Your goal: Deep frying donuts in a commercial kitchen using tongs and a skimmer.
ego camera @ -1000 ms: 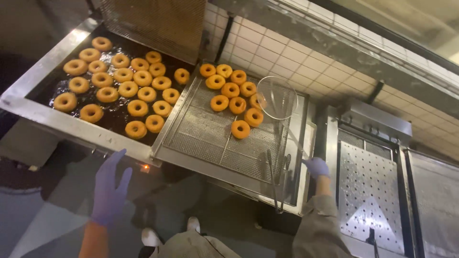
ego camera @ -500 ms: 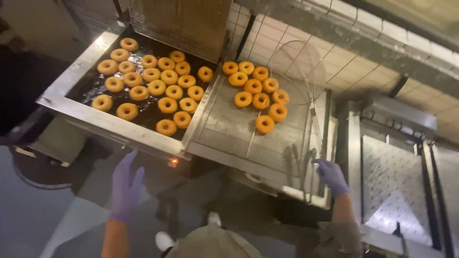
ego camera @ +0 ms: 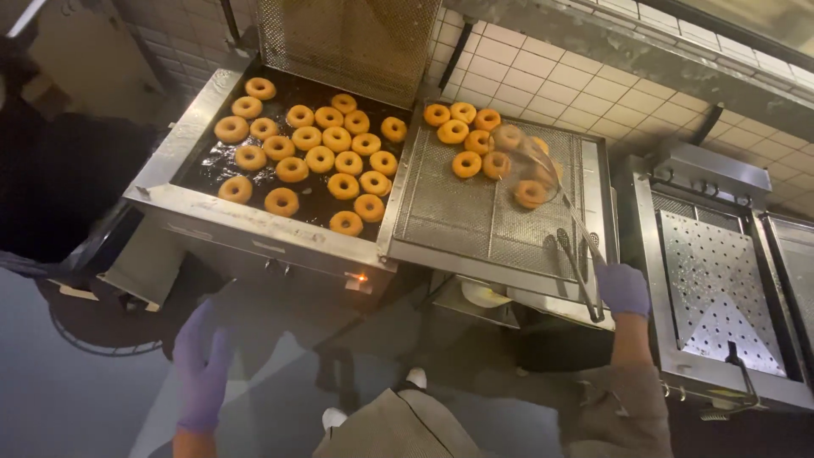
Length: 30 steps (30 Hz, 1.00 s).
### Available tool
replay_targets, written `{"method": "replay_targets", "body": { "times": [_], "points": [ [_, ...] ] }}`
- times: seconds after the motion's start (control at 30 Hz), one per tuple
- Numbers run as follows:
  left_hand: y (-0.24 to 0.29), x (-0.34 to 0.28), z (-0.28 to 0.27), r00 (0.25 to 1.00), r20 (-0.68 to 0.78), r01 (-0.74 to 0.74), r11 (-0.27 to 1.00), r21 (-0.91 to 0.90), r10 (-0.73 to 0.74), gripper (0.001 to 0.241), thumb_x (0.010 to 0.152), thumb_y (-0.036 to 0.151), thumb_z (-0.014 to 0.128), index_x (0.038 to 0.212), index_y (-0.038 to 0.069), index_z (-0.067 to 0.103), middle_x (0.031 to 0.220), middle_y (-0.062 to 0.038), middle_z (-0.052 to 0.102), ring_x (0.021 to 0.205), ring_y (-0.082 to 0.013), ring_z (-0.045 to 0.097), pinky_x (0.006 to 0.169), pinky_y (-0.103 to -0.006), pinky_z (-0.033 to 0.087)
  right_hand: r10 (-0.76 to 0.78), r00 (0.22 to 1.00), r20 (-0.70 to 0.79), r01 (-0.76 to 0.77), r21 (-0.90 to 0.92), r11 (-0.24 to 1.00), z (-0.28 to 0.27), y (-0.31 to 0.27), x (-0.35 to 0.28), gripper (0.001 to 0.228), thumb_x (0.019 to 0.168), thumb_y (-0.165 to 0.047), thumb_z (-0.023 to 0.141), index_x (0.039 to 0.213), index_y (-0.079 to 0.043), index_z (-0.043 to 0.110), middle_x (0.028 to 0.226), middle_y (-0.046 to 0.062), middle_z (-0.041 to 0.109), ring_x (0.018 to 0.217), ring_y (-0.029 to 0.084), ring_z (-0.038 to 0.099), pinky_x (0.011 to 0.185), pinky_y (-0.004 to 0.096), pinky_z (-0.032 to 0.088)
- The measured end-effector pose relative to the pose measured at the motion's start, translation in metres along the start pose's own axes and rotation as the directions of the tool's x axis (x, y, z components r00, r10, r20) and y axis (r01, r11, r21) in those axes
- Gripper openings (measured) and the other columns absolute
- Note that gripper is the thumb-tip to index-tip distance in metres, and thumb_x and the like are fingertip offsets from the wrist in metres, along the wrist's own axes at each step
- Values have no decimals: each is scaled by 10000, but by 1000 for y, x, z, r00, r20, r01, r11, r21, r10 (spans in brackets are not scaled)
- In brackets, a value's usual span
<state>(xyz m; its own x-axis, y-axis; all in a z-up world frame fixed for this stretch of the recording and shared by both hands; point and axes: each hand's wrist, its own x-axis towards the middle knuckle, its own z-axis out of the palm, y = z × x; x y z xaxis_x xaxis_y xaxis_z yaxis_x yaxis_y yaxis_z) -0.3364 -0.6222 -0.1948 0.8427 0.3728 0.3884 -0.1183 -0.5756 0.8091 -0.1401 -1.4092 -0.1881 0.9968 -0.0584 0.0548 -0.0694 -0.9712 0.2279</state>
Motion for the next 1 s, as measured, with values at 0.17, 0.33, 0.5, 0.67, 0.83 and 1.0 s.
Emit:
{"method": "replay_targets", "body": {
  "times": [0.17,0.33,0.5,0.67,0.83,1.0],
  "points": [
    [24,9,-32,992,2,125,975,-183,-127,514,996,131,576,1485,-7,497,1502,-186,522,1386,-279,504,1166,-384,379,325,914,241,-402,449,798,-37,-81,6,518,946,-506,638,942,-16,806,857,245,761,815,396,754,775,489,593],
    [31,29,-39,969,35,248,963,-107,-246,542,982,137,578,1496,-6,485,1519,-171,500,1387,-285,484,1119,-384,386,330,919,216,-393,421,818,-7,-132,29,582,991,-541,553,932,-13,789,831,262,762,777,406,770,747,502,603],
    [-28,39,-35,969,8,238,930,-282,-245,532,997,130,565,1503,10,452,1524,-161,486,1411,-273,467,1151,-376,371,374,927,0,-370,145,917,-42,-150,37,663,1050,-605,510,918,-21,793,933,272,738,866,443,723,777,519,579],
    [-33,64,-48,996,-48,84,994,76,-80,487,1009,97,582,1490,50,520,1471,-154,552,1380,-266,513,1161,-389,396,256,959,-121,-239,140,961,-23,-150,29,513,977,-499,517,1037,-70,794,1073,235,742,888,427,719,784,529,574],
    [-28,119,-30,953,0,303,953,-28,-303,426,985,107,589,1407,46,575,1339,-151,583,1238,-261,565,1025,-375,466,41,995,93,-40,-12,999,40,-213,72,457,1113,-377,413,986,-146,786,966,161,774,891,347,751,814,455,608],
    [-17,172,4,988,13,154,988,-8,-154,299,976,137,631,1261,46,616,1224,-118,652,1160,-227,631,1045,-367,478,169,985,31,-162,500,851,49,-333,130,345,997,-304,537,1008,-35,753,991,267,715,935,468,680,836,553,541]
  ]
}}
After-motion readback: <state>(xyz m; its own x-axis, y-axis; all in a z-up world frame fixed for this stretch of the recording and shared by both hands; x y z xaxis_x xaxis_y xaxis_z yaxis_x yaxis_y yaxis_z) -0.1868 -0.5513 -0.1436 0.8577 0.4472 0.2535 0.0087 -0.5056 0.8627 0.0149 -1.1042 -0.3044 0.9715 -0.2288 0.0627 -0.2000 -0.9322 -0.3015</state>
